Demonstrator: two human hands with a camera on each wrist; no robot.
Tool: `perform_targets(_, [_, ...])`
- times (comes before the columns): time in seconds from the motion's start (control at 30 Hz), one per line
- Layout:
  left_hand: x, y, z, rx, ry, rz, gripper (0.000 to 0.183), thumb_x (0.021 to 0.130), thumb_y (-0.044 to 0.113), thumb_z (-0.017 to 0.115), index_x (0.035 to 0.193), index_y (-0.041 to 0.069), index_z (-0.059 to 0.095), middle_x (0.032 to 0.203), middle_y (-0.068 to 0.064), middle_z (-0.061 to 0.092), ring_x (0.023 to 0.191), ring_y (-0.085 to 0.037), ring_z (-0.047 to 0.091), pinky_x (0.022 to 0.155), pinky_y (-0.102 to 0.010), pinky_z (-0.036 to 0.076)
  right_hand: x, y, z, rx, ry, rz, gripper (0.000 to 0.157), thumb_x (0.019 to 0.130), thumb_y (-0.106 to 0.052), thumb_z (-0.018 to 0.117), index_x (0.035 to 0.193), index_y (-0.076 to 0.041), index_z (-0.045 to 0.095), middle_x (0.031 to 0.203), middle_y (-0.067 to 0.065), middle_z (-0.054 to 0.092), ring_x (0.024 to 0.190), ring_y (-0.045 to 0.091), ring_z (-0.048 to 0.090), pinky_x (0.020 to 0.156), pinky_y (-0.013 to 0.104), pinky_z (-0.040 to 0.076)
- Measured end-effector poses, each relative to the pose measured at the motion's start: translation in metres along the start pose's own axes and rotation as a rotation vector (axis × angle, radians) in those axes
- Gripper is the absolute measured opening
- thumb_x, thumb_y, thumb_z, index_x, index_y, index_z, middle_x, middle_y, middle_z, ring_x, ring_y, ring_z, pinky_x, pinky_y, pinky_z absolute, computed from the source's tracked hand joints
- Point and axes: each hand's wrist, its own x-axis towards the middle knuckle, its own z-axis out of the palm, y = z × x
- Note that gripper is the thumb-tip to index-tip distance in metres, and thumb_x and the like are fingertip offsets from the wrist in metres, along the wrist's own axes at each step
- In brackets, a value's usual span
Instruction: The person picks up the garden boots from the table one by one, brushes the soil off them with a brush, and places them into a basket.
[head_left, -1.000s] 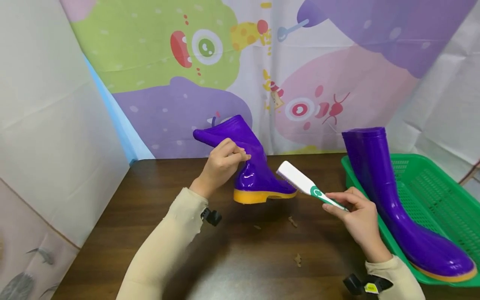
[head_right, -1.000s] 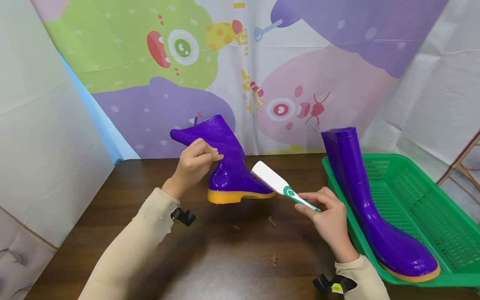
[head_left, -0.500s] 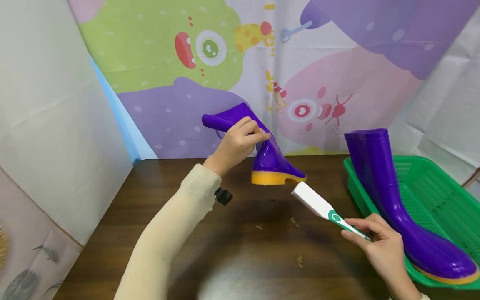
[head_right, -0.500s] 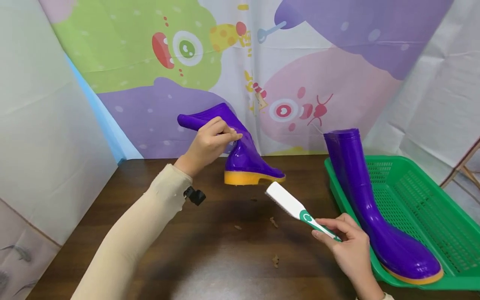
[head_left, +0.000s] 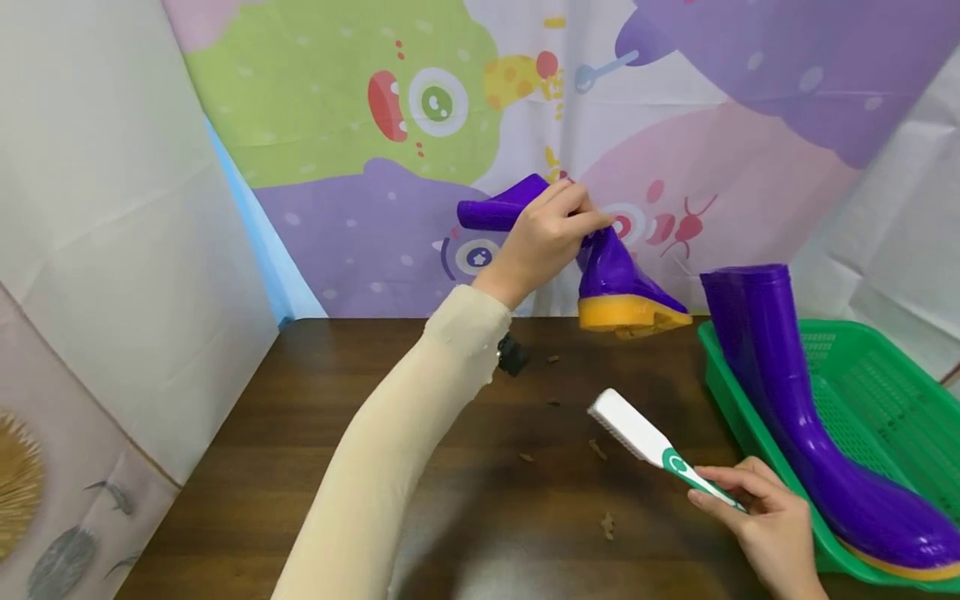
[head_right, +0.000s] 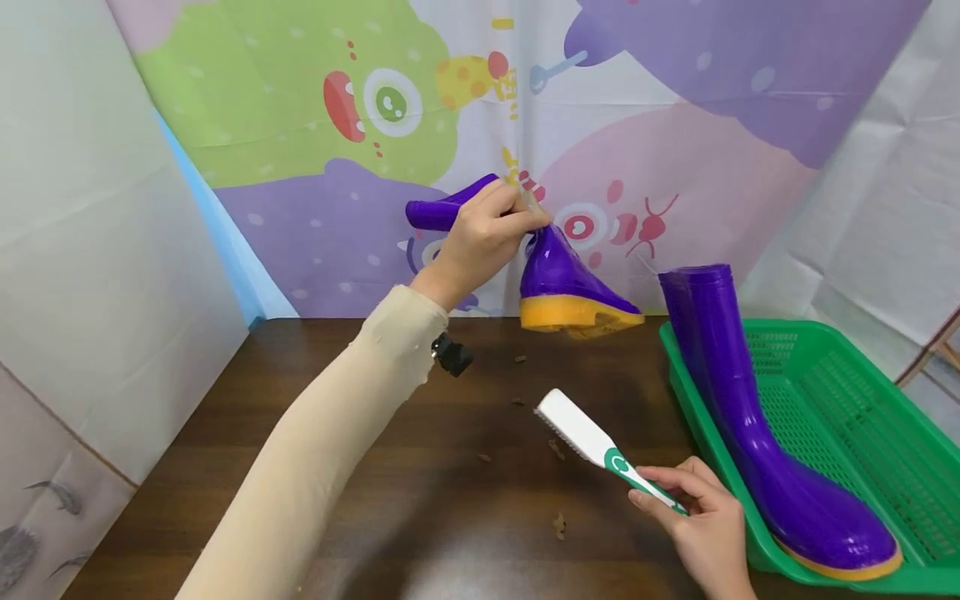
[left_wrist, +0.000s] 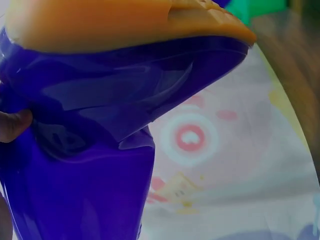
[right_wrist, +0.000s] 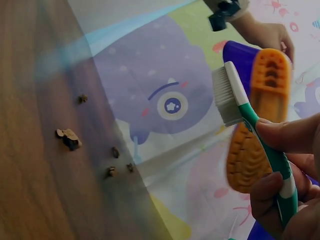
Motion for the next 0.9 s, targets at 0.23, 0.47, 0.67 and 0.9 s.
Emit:
perform_targets(0.23, [0.033,0.007,0.01,-0.035,0.014,-0.065,0.022,0.1,0.002,0.056,0.093,0.001,0.077,0.075,-0.009,0.053,0.072,-0.023,0.049,0.067,-0.026,0.043,-0.003,0.001,0.001,-0.071,-0.018,0.029,0.032,0.065,0.025,0.078,0.095,0.014,0.071,0.074,0.001,0.058,0.071,0.006,0.055,0.063,0.013,0.048])
perform_targets(0.47, [0.058,0.014,0.019,-0.035,-0.022,-0.091,0.025,0.101,0.001,0.053,0.096,0.003,0.078,0.079,-0.01,0.057,0.078,-0.024,0.054,0.074,-0.024,0.047,-0.009,0.0,-0.002,-0.08,0.026,0.068,0.031,0.065,0.026,0.077,0.093,0.013,0.072,0.074,0.001,0.058,0.069,0.005,0.055,0.061,0.012,0.048])
perform_targets(0.67, [0.076,0.017,0.02,-0.026,-0.025,-0.103,0.028,0.103,0.002,0.051,0.097,0.003,0.078,0.08,-0.009,0.056,0.078,-0.023,0.052,0.075,-0.023,0.044,-0.018,0.002,-0.003,-0.121,0.066,0.081,0.033,0.062,0.027,0.078,0.09,0.011,0.073,0.07,0.0,0.055,0.064,0.005,0.05,0.052,0.018,0.044])
perform_targets(0.9, [0.095,0.017,0.016,-0.01,0.033,-0.108,0.03,0.104,0.003,0.048,0.099,0.004,0.078,0.081,-0.009,0.055,0.077,-0.023,0.051,0.075,-0.022,0.044,-0.024,0.007,-0.005,-0.147,0.081,0.03,0.035,0.058,0.028,0.078,0.087,0.009,0.073,0.067,-0.004,0.052,0.059,0.005,0.044,0.045,0.023,0.038])
